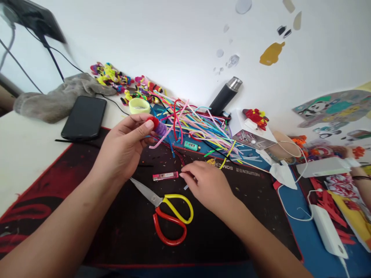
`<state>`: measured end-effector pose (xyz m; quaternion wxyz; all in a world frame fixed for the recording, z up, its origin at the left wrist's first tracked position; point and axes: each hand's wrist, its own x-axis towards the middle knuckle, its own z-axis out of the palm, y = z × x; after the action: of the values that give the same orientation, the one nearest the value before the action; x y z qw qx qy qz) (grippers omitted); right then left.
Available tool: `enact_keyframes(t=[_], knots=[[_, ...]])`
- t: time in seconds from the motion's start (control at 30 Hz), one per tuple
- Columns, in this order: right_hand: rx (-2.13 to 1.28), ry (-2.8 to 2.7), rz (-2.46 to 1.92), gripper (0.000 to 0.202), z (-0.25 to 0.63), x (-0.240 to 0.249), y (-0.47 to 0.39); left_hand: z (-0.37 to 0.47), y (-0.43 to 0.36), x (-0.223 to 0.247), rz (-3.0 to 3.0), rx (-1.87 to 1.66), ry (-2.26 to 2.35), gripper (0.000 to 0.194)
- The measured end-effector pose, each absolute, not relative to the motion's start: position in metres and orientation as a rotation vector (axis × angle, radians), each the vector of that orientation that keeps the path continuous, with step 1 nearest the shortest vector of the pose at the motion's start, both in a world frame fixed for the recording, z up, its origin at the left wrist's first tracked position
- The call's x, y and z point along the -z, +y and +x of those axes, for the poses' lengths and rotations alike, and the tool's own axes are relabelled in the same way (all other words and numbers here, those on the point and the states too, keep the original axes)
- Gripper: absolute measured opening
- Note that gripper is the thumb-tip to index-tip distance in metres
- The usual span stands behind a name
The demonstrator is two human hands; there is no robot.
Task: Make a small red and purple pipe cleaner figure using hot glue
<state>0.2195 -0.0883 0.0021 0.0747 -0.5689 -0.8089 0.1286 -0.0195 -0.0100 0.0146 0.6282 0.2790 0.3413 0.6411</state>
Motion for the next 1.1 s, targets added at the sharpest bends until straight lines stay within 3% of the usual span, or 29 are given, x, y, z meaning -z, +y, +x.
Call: enact_keyframes(t=[0.37,1.1], knots=[[-0.441,-2.618,-1.655,0.015,0.155,-0.009,-0.022,-0.021,-0.01,-0.015,0.589,-1.44,0.775,0.032],[-0.37,-2.707,-1.622,0.019,0.144,-0.001,-0.013,-0.02,-0.013,-0.013,0.585,-1.405,0.771,0.028]])
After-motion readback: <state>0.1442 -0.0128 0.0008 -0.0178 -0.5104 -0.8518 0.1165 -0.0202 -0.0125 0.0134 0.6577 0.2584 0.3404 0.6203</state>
